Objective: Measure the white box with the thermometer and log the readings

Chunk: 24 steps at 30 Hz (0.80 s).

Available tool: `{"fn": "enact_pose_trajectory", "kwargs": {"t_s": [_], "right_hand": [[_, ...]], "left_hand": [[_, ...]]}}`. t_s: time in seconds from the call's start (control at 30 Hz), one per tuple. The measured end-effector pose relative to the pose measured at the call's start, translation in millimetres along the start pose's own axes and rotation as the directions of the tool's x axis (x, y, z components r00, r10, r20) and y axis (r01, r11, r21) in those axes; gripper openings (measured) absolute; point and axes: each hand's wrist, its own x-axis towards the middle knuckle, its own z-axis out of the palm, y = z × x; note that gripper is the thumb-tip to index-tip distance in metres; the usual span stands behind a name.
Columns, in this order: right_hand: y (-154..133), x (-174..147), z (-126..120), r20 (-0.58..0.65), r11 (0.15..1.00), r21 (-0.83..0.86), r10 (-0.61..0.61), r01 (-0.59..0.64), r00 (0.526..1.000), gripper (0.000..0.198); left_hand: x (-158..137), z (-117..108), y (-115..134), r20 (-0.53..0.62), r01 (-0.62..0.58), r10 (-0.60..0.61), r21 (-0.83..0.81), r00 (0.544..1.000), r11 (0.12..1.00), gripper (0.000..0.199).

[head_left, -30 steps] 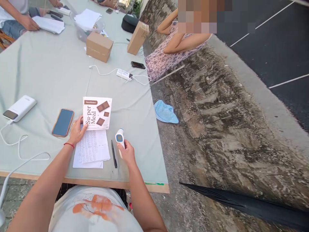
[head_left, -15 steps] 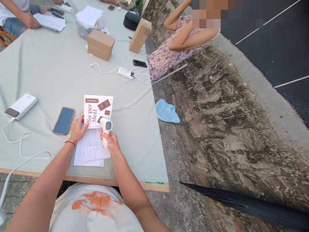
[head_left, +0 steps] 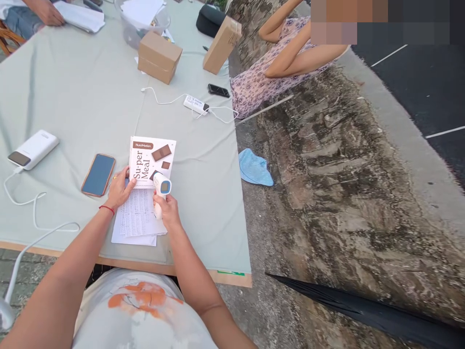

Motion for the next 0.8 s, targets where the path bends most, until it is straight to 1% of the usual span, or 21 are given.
{"fn": "enact_pose_trajectory", "kwargs": {"t_s": [0.17, 0.37, 0.5, 0.63, 0.8], "right_hand": [[-6, -3, 4, -0.023, 1.000, -0.014, 0.010, -0.011, 1.000, 0.049], [-21, -21, 5, 0.046, 0.999, 0.012, -0.041, 0.040, 0.998, 0.045], [-33, -44, -3, 0.043, 0.994, 0.042, -0.099, 0.097, 0.994, 0.042], [-41, -65, -15, 0.039, 0.991, 0.040, -0.130, 0.128, 0.991, 0.043], [-40, -75, -28, 0.052, 0.983, 0.003, -0.185, 0.185, 0.981, 0.042]], "left_hand": [[0, 1, -1, 0.003, -0.007, 0.007, 0.004, 1.000, 1.000, 0.094], [1, 1, -3, -0.008, -0.005, 0.005, 0.000, 1.000, 1.000, 0.098], [2, 1, -3, -0.010, -0.014, 0.014, 0.004, 1.000, 1.000, 0.100], [3, 1, -4, -0.018, -0.005, 0.005, 0.008, 1.000, 1.000, 0.104], [4, 1, -7, -0.017, -0.011, 0.011, 0.007, 1.000, 1.000, 0.105]]}}
